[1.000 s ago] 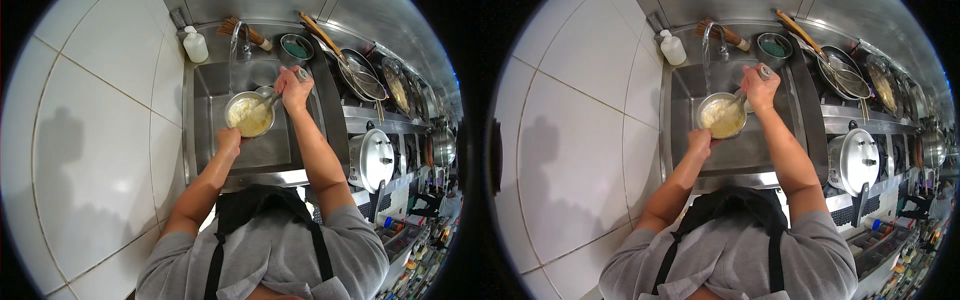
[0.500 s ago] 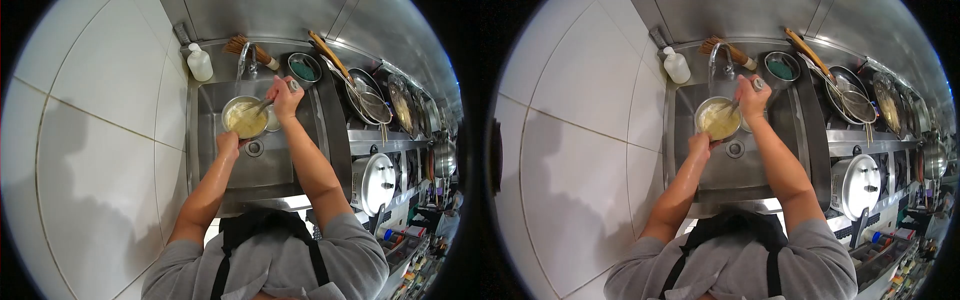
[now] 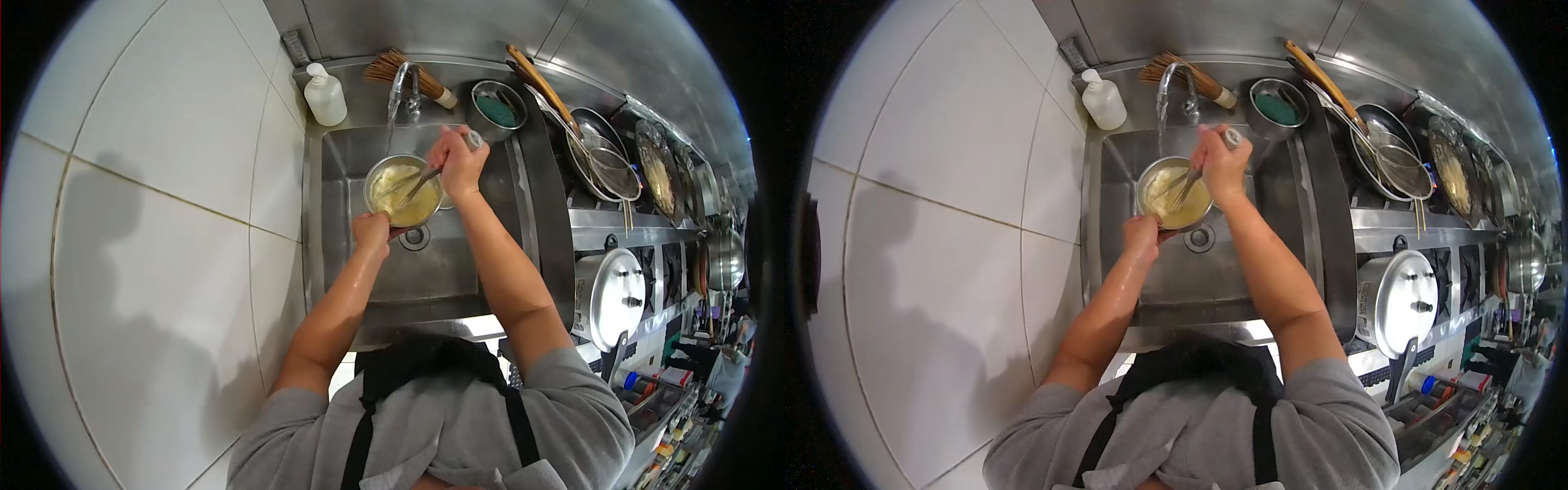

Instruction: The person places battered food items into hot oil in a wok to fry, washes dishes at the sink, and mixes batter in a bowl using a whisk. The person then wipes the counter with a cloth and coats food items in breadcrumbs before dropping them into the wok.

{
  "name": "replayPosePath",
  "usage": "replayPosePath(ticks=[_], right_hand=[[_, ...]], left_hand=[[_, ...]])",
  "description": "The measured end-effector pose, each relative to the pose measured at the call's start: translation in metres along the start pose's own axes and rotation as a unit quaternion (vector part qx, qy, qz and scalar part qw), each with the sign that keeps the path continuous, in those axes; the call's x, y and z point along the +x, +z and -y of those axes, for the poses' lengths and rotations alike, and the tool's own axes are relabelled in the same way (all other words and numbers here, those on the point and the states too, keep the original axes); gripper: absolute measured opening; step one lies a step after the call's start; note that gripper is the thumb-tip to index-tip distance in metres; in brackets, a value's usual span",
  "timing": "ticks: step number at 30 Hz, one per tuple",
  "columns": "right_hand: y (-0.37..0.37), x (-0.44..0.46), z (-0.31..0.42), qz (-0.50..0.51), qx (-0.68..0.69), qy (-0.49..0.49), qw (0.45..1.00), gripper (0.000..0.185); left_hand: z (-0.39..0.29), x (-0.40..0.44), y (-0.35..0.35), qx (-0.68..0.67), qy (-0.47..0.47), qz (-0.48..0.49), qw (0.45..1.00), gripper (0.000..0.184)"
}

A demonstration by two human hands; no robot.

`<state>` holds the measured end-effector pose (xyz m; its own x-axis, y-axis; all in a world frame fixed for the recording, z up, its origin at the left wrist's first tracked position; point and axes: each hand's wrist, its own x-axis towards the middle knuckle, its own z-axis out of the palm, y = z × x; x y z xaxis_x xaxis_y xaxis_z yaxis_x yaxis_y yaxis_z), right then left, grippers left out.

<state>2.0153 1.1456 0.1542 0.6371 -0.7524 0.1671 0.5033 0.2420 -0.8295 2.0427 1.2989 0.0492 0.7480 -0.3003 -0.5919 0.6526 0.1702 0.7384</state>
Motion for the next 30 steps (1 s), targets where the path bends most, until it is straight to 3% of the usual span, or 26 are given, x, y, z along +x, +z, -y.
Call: replayPosePath(ticks=[3, 5, 8, 11, 13, 15, 19, 27, 30], right_hand=[[-0.012, -0.018, 0.021, 0.043, -0.065, 0.036, 0.996, 0.035], [-0.016, -0.022, 0.037, 0.024, -0.055, 0.037, 0.998, 0.035], [-0.024, -0.024, 0.042, -0.057, -0.038, -0.057, 0.996, 0.036], [-0.018, -0.049, 0.041, -0.065, -0.021, -0.024, 0.997, 0.036], [-0.021, -0.065, 0.043, -0.036, -0.033, -0.013, 0.999, 0.035], [-0.027, -0.074, 0.049, 0.067, -0.030, 0.049, 0.996, 0.034], [-0.031, -0.068, 0.064, 0.034, -0.125, -0.005, 0.992, 0.032], [-0.010, -0.058, 0.042, 0.013, -0.156, -0.085, 0.984, 0.030], [0.008, -0.075, 0.036, 0.028, -0.121, -0.037, 0.992, 0.030]], left_hand=[[0.008, -0.013, -0.011, 0.009, -0.017, 0.011, 1.000, 0.029], [0.017, -0.021, -0.015, 0.018, -0.019, 0.016, 1.000, 0.029], [0.026, -0.049, -0.011, 0.004, -0.009, 0.010, 1.000, 0.028], [0.027, -0.055, -0.004, 0.020, -0.006, 0.033, 0.999, 0.026], [0.032, -0.048, -0.011, 0.019, -0.029, 0.039, 0.999, 0.026], [0.038, -0.049, -0.018, 0.031, -0.022, 0.032, 0.999, 0.025], [0.045, -0.065, -0.027, 0.040, -0.007, 0.016, 0.999, 0.021], [0.054, -0.082, -0.019, 0.090, -0.015, 0.058, 0.994, 0.019], [0.052, -0.087, -0.013, 0.109, -0.020, 0.053, 0.992, 0.018]])
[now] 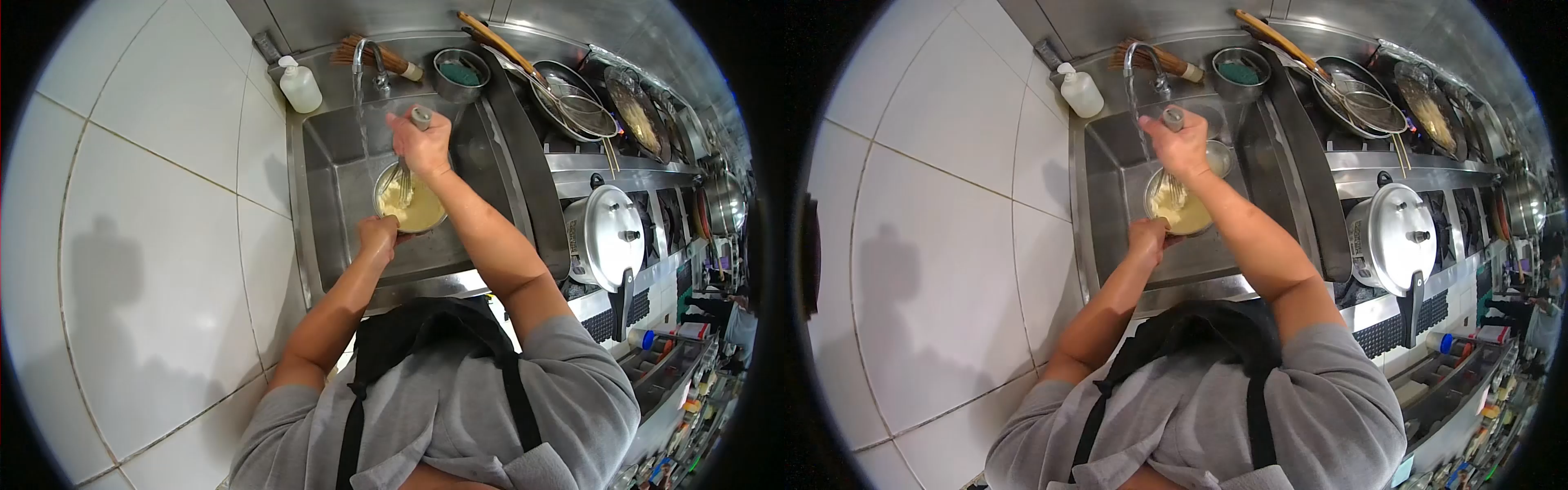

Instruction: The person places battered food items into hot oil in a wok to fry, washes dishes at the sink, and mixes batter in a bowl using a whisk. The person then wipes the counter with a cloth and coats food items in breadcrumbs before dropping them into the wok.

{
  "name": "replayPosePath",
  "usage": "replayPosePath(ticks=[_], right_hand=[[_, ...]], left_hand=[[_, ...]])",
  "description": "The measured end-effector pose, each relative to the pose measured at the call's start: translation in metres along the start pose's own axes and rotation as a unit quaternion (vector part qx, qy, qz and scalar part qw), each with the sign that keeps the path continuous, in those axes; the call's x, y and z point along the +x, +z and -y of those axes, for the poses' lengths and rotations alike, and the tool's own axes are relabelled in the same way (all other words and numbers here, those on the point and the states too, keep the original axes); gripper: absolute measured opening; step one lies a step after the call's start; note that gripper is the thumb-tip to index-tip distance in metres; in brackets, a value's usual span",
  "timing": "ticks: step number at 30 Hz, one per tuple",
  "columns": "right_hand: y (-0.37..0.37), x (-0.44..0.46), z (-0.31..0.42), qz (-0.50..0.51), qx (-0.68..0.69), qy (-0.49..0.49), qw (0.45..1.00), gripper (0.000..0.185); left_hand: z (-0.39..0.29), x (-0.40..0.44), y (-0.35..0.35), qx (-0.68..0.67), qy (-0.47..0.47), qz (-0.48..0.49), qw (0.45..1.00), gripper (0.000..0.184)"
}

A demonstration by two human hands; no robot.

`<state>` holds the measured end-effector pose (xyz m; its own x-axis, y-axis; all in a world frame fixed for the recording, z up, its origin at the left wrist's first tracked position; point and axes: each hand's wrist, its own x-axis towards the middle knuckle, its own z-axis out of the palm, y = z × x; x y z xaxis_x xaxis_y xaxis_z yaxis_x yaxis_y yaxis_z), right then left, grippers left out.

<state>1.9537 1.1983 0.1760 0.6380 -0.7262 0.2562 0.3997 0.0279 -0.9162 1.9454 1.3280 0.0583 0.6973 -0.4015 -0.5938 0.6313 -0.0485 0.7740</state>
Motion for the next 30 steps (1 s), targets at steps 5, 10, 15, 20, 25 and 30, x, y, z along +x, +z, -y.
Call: replayPosePath(ticks=[5, 10, 15, 20, 25, 30], right_hand=[[0.002, -0.015, -0.009, 0.061, 0.018, 0.027, 0.998, 0.032], [-0.022, -0.022, 0.001, 0.065, 0.111, 0.103, 0.986, 0.032], [-0.041, -0.013, 0.006, 0.112, 0.111, 0.119, 0.980, 0.033], [-0.042, 0.003, 0.010, 0.111, -0.034, 0.070, 0.991, 0.029], [-0.022, 0.003, -0.003, 0.121, -0.143, -0.108, 0.976, 0.026], [0.000, -0.009, -0.016, 0.101, -0.121, -0.103, 0.982, 0.028]], left_hand=[[0.004, 0.026, -0.015, 0.020, -0.060, 0.007, 0.998, 0.017], [-0.019, 0.019, -0.026, -0.035, 0.021, -0.001, 0.999, 0.019], [-0.015, 0.021, -0.030, -0.054, 0.005, -0.027, 0.998, 0.018], [-0.009, 0.011, -0.025, -0.038, 0.002, -0.035, 0.999, 0.018], [0.008, 0.007, -0.014, -0.019, 0.004, -0.016, 1.000, 0.014], [0.001, 0.005, -0.013, 0.003, -0.005, -0.004, 1.000, 0.015]])
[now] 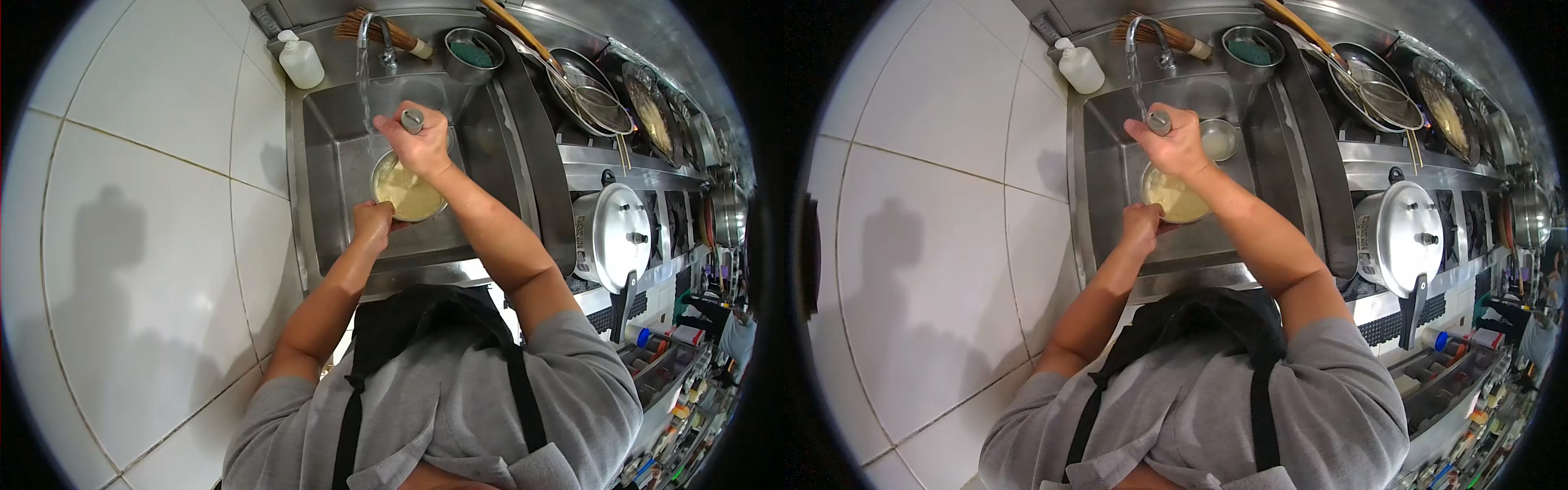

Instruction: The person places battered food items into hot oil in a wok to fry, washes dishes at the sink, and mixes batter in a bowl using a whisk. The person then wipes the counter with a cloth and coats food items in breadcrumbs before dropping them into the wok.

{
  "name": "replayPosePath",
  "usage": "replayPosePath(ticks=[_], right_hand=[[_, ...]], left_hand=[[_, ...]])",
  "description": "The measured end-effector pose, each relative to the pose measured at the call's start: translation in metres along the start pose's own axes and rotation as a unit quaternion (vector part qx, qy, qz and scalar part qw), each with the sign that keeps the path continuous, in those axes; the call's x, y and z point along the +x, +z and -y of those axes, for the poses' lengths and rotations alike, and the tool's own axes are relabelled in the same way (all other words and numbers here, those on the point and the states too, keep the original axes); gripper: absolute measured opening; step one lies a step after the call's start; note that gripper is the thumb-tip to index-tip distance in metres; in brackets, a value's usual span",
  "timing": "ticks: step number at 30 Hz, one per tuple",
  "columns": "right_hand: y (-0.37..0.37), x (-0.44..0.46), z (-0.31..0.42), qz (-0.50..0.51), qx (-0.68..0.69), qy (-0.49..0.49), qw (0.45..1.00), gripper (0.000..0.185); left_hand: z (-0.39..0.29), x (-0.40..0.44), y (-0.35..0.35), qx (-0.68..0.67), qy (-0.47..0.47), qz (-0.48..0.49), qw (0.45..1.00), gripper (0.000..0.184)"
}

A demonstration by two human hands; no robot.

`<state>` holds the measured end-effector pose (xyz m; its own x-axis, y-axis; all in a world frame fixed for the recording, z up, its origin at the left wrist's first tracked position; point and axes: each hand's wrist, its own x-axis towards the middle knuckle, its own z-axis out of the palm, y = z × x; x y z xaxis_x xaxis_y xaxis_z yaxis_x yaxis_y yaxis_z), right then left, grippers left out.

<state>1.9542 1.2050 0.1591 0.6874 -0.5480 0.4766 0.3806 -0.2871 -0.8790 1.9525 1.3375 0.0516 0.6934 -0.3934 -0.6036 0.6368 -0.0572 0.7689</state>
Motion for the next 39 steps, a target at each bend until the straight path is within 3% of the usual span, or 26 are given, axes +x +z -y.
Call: replayPosePath(ticks=[1, 4, 8, 12, 17, 19, 20, 21, 23, 25, 28, 33, 35, 37, 39], right_hand=[[0.002, -0.002, -0.002, -0.021, 0.078, 0.068, 0.994, 0.028], [0.001, -0.008, -0.001, -0.039, 0.184, 0.143, 0.972, 0.028], [-0.020, -0.020, 0.009, -0.012, 0.246, 0.206, 0.947, 0.030], [-0.047, -0.010, -0.006, 0.028, 0.219, 0.173, 0.960, 0.023], [-0.038, 0.022, -0.009, 0.007, 0.141, 0.160, 0.977, 0.025], [-0.024, 0.027, -0.013, 0.007, 0.015, 0.034, 0.999, 0.024], [-0.016, 0.027, -0.015, -0.001, 0.021, 0.015, 1.000, 0.022], [-0.010, 0.025, -0.015, -0.001, 0.022, 0.017, 1.000, 0.022], [-0.001, 0.019, -0.012, -0.023, 0.108, 0.111, 0.988, 0.026], [0.003, 0.009, -0.009, -0.019, 0.154, 0.125, 0.980, 0.024], [-0.004, -0.007, 0.000, 0.067, 0.242, 0.193, 0.948, 0.029], [-0.029, 0.002, -0.003, 0.106, 0.209, 0.205, 0.950, 0.026], [-0.031, 0.009, -0.016, 0.081, 0.059, 0.112, 0.989, 0.021], [-0.028, 0.012, -0.018, 0.056, 0.014, 0.065, 0.996, 0.017], [-0.021, 0.013, -0.016, 0.050, -0.056, -0.077, 0.994, 0.019]], left_hand=[[-0.001, 0.000, -0.001, -0.011, -0.007, 0.010, 1.000, 0.016], [-0.006, 0.004, -0.004, -0.012, -0.008, -0.007, 1.000, 0.014], [-0.009, 0.017, -0.019, -0.033, -0.011, -0.018, 0.999, 0.012], [-0.009, 0.017, -0.024, -0.041, 0.003, -0.045, 0.998, 0.016], [-0.012, 0.008, -0.008, -0.037, -0.003, -0.047, 0.998, 0.018], [-0.012, 0.007, -0.004, -0.028, -0.003, -0.040, 0.999, 0.011], [-0.012, 0.007, -0.004, -0.028, -0.005, -0.041, 0.999, 0.011], [-0.012, 0.009, -0.004, -0.009, -0.006, -0.031, 0.999, 0.013], [-0.013, 0.012, -0.005, 0.009, -0.007, -0.021, 1.000, 0.016], [-0.009, 0.019, -0.009, -0.014, 0.003, -0.016, 1.000, 0.017], [-0.010, 0.030, -0.022, -0.056, -0.014, -0.029, 0.998, 0.017], [-0.015, 0.015, -0.024, -0.046, -0.008, -0.046, 0.998, 0.016], [-0.012, 0.018, -0.017, -0.041, -0.006, -0.034, 0.999, 0.015], [-0.005, 0.024, -0.010, -0.047, -0.022, -0.048, 0.998, 0.014], [-0.005, 0.025, -0.004, -0.039, -0.025, -0.028, 0.999, 0.014]])
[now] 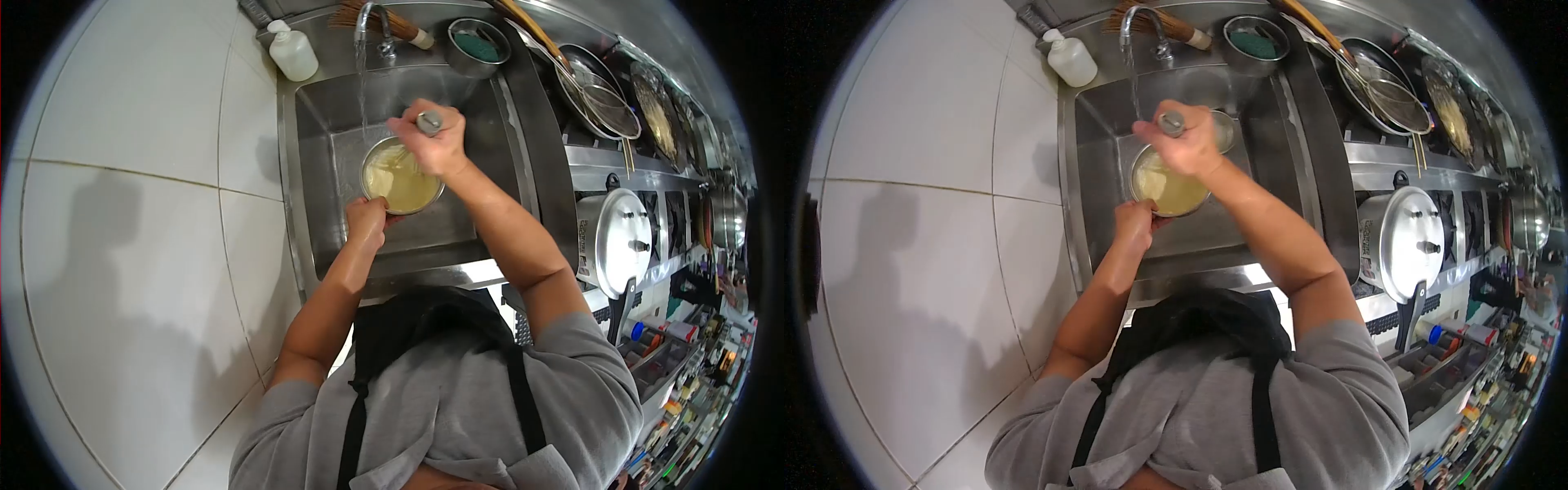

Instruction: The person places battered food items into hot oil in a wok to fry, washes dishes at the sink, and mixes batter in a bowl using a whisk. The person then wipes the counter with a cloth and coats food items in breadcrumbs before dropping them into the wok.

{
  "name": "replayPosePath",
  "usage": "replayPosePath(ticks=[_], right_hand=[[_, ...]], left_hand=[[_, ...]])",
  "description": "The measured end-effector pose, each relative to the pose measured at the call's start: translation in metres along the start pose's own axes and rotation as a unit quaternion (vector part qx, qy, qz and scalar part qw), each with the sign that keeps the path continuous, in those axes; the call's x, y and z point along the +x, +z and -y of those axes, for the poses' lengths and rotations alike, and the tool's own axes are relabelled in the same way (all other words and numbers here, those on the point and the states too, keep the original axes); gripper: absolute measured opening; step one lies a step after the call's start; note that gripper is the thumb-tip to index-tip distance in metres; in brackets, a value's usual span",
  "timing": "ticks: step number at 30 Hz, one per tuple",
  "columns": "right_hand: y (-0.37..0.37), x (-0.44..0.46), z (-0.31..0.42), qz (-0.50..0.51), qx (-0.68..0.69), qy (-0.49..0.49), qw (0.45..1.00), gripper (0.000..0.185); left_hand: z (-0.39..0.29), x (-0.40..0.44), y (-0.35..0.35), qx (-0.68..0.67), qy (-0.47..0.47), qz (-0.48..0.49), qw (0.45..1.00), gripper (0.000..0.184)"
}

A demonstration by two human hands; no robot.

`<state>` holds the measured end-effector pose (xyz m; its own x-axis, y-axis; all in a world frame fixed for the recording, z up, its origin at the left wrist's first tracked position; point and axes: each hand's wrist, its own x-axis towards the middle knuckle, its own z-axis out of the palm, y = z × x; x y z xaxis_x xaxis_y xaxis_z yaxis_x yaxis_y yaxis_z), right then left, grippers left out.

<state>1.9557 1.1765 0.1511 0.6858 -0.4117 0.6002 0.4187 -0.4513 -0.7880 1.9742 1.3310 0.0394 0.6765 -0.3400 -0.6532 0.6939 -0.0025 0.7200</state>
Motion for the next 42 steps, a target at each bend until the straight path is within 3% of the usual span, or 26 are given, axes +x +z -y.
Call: replayPosePath(ticks=[2, 4, 6, 9, 14, 16, 18, 20, 22, 26, 28, 30, 31, 32, 34, 36, 38, 41, 42], right_hand=[[0.008, -0.004, 0.003, -0.015, 0.001, 0.013, 1.000, 0.021], [0.014, -0.007, 0.001, -0.051, 0.144, 0.137, 0.979, 0.021], [0.008, -0.007, 0.004, -0.058, 0.189, 0.159, 0.967, 0.026], [-0.013, -0.004, 0.008, -0.018, 0.324, 0.282, 0.903, 0.034], [-0.022, 0.008, 0.008, 0.042, 0.257, 0.304, 0.916, 0.029], [-0.008, 0.008, 0.013, 0.143, 0.042, 0.157, 0.976, 0.023], [0.009, -0.003, 0.012, 0.197, 0.015, 0.036, 0.980, 0.032], [0.021, -0.018, 0.022, 0.250, -0.023, -0.099, 0.963, 0.029], [0.034, -0.037, 0.023, 0.248, -0.037, -0.209, 0.945, 0.028], [0.044, -0.054, 0.027, 0.169, 0.061, -0.271, 0.946, 0.024], [0.041, -0.052, 0.034, 0.047, 0.145, -0.152, 0.977, 0.020], [0.023, -0.055, 0.019, -0.007, 0.151, -0.022, 0.988, 0.016], [0.012, -0.046, 0.015, -0.023, 0.157, 0.022, 0.987, 0.017], [0.003, -0.037, 0.012, -0.025, 0.207, 0.082, 0.974, 0.022], [-0.012, -0.006, 0.020, -0.078, 0.215, 0.203, 0.952, 0.030], [-0.016, 0.013, 0.006, -0.101, 0.291, 0.238, 0.921, 0.032], [-0.013, 0.024, 0.000, -0.078, 0.159, 0.186, 0.966, 0.026], [0.013, 0.020, -0.001, -0.005, -0.021, -0.104, 0.994, 0.020], [0.023, 0.014, 0.000, 0.024, -0.048, -0.145, 0.988, 0.019]], left_hand=[[-0.002, -0.005, 0.005, 0.008, -0.005, 0.014, 1.000, 0.013], [-0.006, -0.007, 0.011, 0.017, 0.003, 0.006, 1.000, 0.013], [-0.009, -0.002, 0.008, 0.019, 0.000, 0.010, 1.000, 0.013], [-0.009, 0.003, -0.001, 0.008, 0.006, 0.013, 1.000, 0.014], [-0.006, -0.012, 0.002, 0.008, 0.025, 0.016, 1.000, 0.014], [-0.002, -0.016, 0.007, 0.038, 0.043, 0.019, 0.998, 0.015], [0.003, -0.010, 0.010, 0.007, 0.047, 0.019, 0.999, 0.015], [0.007, 0.002, 0.007, -0.056, 0.057, 0.031, 0.996, 0.016], [0.005, 0.018, -0.004, -0.105, 0.092, 0.090, 0.986, 0.017], [-0.004, 0.032, -0.028, -0.042, 0.129, 0.133, 0.982, 0.020], [-0.010, 0.035, -0.031, -0.007, 0.142, 0.127, 0.982, 0.021], [-0.021, 0.036, -0.030, 0.015, 0.147, 0.114, 0.982, 0.022], [-0.029, 0.032, -0.023, -0.029, 0.079, 0.059, 0.995, 0.019], [-0.036, 0.026, -0.019, -0.074, 0.008, 0.002, 0.997, 0.016], [-0.036, 0.020, -0.020, -0.070, 0.018, -0.006, 0.997, 0.013], [-0.033, 0.016, -0.015, -0.039, 0.059, -0.014, 0.997, 0.011], [-0.028, 0.019, -0.008, -0.042, 0.053, -0.027, 0.997, 0.010], [-0.028, 0.018, 0.006, -0.052, 0.032, -0.048, 0.997, 0.009], [-0.030, 0.019, 0.010, -0.057, 0.019, -0.052, 0.997, 0.008]])
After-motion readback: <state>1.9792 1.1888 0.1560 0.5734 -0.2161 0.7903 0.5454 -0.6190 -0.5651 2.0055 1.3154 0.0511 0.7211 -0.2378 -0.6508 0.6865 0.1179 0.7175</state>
